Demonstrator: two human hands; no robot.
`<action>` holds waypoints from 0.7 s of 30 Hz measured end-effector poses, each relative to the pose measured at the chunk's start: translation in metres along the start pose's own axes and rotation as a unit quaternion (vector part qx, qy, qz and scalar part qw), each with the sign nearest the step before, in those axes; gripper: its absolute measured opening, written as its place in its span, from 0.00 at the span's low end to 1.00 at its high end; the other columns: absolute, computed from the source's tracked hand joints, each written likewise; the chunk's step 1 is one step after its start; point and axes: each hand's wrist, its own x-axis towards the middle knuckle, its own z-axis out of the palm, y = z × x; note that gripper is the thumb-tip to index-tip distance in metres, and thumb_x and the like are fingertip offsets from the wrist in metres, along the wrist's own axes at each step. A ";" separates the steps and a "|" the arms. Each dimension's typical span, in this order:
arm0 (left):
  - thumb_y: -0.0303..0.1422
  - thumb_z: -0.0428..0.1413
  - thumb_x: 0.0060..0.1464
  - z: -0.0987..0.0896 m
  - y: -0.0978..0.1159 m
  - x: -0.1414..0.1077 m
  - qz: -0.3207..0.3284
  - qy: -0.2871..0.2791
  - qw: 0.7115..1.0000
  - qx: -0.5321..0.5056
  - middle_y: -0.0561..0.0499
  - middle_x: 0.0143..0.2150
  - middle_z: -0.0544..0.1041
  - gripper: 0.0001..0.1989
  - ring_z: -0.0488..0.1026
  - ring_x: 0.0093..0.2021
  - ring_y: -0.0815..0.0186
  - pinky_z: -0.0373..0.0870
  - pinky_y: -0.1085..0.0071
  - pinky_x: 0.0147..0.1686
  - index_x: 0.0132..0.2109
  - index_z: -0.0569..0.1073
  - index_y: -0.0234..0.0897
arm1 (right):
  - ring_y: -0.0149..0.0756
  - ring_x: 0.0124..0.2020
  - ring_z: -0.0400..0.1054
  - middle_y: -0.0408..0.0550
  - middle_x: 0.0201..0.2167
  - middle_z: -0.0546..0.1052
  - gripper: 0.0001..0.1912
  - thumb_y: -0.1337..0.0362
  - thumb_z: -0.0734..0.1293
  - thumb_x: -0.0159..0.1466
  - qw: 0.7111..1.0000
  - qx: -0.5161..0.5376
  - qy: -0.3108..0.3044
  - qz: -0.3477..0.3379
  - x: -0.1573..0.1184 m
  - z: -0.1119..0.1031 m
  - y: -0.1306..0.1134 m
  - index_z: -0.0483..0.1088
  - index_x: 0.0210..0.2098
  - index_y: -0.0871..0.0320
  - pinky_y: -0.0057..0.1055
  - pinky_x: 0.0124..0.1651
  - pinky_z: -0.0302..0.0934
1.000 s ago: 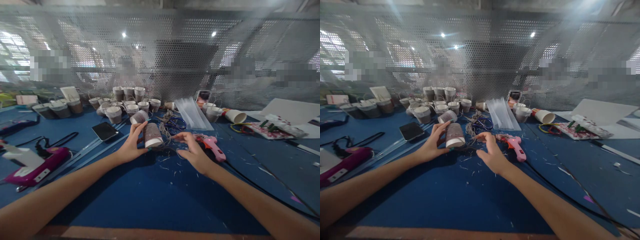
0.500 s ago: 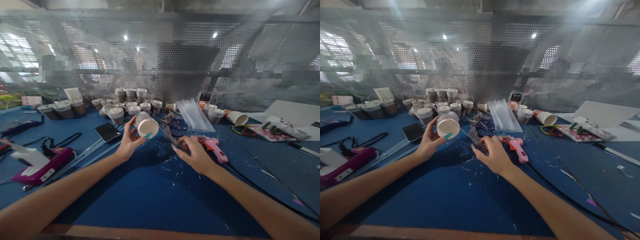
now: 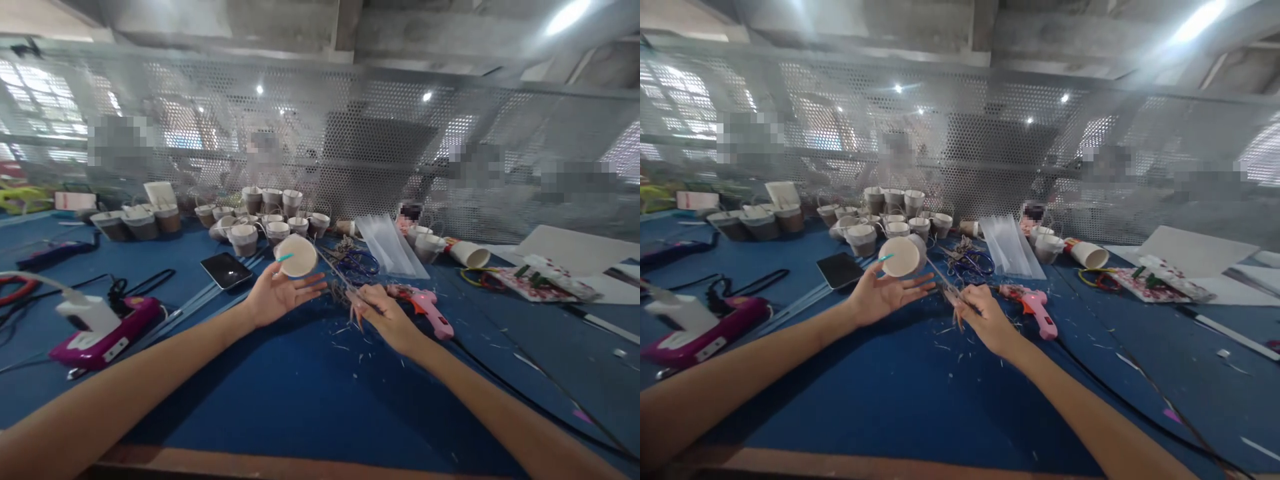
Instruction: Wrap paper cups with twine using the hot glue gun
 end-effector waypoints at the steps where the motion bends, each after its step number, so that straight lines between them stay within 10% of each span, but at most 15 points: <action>1: 0.57 0.43 0.52 0.003 0.002 -0.001 -0.006 -0.017 1.000 -0.020 0.36 0.59 0.70 0.35 0.67 0.60 0.48 0.61 0.45 0.60 0.58 0.59 0.37 | 0.40 0.36 0.62 0.47 0.26 0.70 0.31 0.42 0.53 0.66 1.000 0.019 -0.003 0.001 0.000 0.002 -0.001 0.65 0.18 0.55 0.42 0.47 0.54; 8: 0.66 0.44 0.43 0.004 0.012 -0.003 -0.021 -0.006 0.983 -0.183 0.39 0.61 0.68 0.41 0.62 0.63 0.46 0.61 0.43 0.58 0.52 0.64 0.39 | 0.42 0.43 0.65 0.47 0.35 0.75 0.30 0.42 0.50 0.67 0.993 0.076 0.012 0.086 -0.005 0.012 -0.002 0.76 0.32 0.52 0.44 0.54 0.55; 13: 0.65 0.51 0.38 -0.011 0.024 -0.005 -0.007 0.097 0.974 -0.203 0.42 0.42 0.78 0.35 0.70 0.55 0.46 0.71 0.43 0.45 0.42 0.69 0.40 | 0.43 0.38 0.70 0.48 0.29 0.77 0.32 0.39 0.53 0.64 0.984 0.099 0.068 0.128 0.007 0.006 0.013 0.77 0.29 0.54 0.47 0.54 0.58; 21: 0.59 0.58 0.37 -0.002 0.033 -0.012 -0.086 -0.057 0.939 -0.328 0.50 0.31 0.72 0.29 0.71 0.31 0.66 0.73 0.68 0.33 0.31 0.65 0.37 | 0.42 0.36 0.73 0.49 0.30 0.79 0.31 0.46 0.50 0.67 0.987 -0.110 0.055 0.108 0.070 -0.031 0.034 0.74 0.25 0.57 0.38 0.44 0.63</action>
